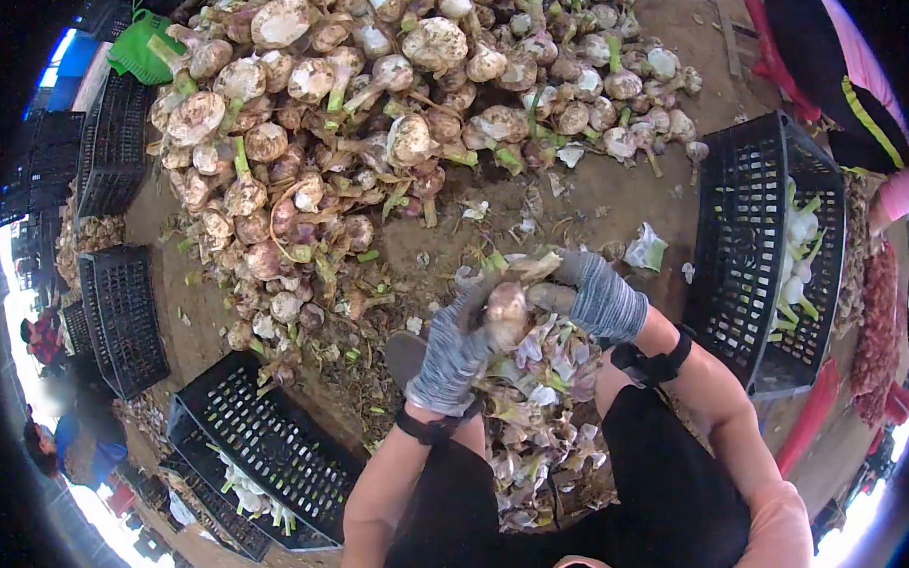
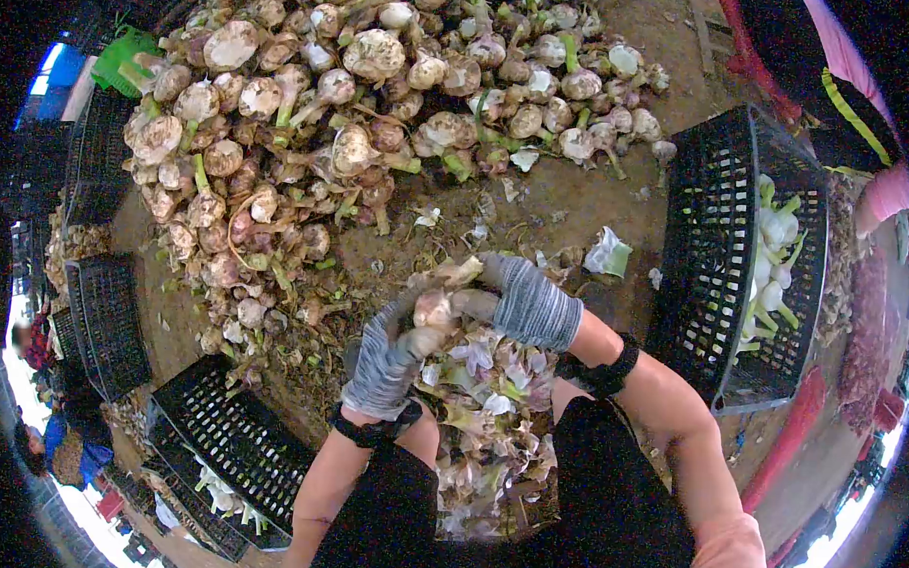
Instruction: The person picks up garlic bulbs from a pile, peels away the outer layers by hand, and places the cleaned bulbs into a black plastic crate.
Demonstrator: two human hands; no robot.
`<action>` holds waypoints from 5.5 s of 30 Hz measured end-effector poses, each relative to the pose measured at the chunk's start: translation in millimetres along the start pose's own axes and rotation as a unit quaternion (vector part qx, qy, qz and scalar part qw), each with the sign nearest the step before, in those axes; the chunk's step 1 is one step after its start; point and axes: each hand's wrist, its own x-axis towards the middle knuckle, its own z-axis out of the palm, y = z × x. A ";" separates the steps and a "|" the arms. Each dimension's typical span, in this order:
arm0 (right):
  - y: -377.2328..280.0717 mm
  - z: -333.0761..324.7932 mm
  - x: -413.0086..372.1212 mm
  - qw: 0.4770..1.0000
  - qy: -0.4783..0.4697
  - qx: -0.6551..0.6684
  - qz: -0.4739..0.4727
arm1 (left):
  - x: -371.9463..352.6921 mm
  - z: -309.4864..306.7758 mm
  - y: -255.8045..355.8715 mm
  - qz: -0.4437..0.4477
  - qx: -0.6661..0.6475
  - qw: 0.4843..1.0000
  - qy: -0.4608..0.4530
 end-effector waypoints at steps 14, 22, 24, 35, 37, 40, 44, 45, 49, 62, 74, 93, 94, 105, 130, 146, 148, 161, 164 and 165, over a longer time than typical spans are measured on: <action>0.5 15.5 -7.4 0.994 0.036 0.007 0.099 | 34.8 -9.5 -16.7 -0.290 -0.179 0.930 0.137; 8.5 26.4 4.4 0.986 0.107 0.008 0.128 | 24.1 -18.5 -51.1 -0.098 -0.142 0.978 0.118; 9.1 31.6 5.6 0.982 0.150 0.042 0.109 | 14.9 9.7 -19.0 0.012 0.051 0.984 0.171; 5.9 19.0 2.5 0.975 0.115 0.122 0.146 | 30.9 -10.7 -29.6 -0.008 -0.030 0.998 0.062; 3.2 14.6 -0.1 0.962 0.099 0.190 0.171 | 37.1 -39.8 -14.6 -0.209 -0.326 0.910 -0.150; 12.0 20.9 2.7 0.972 0.128 0.145 0.135 | 38.7 -20.5 -22.2 -0.214 -0.224 0.950 0.029; 14.9 24.2 0.9 0.977 0.187 0.066 0.073 | 32.0 -25.1 -30.6 -0.079 -0.087 0.981 0.153; 17.0 27.5 -0.5 0.975 0.214 0.055 0.022 | 26.9 -23.8 -32.4 -0.028 -0.061 0.980 0.187; 11.2 25.5 -0.7 0.936 0.107 -0.279 -0.184 | 18.3 1.2 -11.5 -0.005 -0.001 0.987 0.162; 15.5 -5.3 -2.6 0.657 0.049 0.724 0.202 | 19.1 -3.1 -16.8 0.038 -0.042 0.992 0.112; -4.7 9.7 2.4 0.990 0.107 -0.023 0.089 | 18.3 -8.6 -3.7 0.104 0.237 0.962 0.086; 7.1 7.4 2.0 0.962 0.168 -0.214 -0.018 | 3.9 -12.6 3.9 0.055 0.119 0.986 0.102; 19.3 5.0 -1.2 0.976 0.156 -0.138 0.061 | 6.8 -14.8 -2.7 0.078 0.015 0.992 0.097; -38.2 23.6 3.0 0.957 0.088 -0.260 -0.096 | 6.5 -6.0 -5.0 0.053 0.085 0.977 0.189; 18.0 10.1 -2.5 0.922 -0.090 -0.374 -0.050 | -26.2 -56.0 3.9 -0.070 -0.533 0.831 0.143; 36.0 16.8 -2.9 0.922 -0.144 -0.358 -0.001 | -71.1 -174.7 -24.0 0.046 0.487 0.805 0.335; 33.7 20.9 -2.2 0.940 -0.147 -0.307 0.033 | -30.8 -195.9 -55.3 0.081 0.623 0.716 0.304; 32.3 39.4 16.0 0.987 -0.026 -0.014 0.159 | 30.8 -86.2 -31.9 0.034 0.636 0.764 0.104; 50.8 32.0 10.2 0.985 -0.017 -0.061 0.158 | 47.3 -84.4 -30.1 -0.001 0.664 0.747 -0.006; 53.4 30.6 9.4 0.984 -0.018 -0.065 0.165 | 53.8 -81.3 -31.7 0.001 0.666 0.745 -0.039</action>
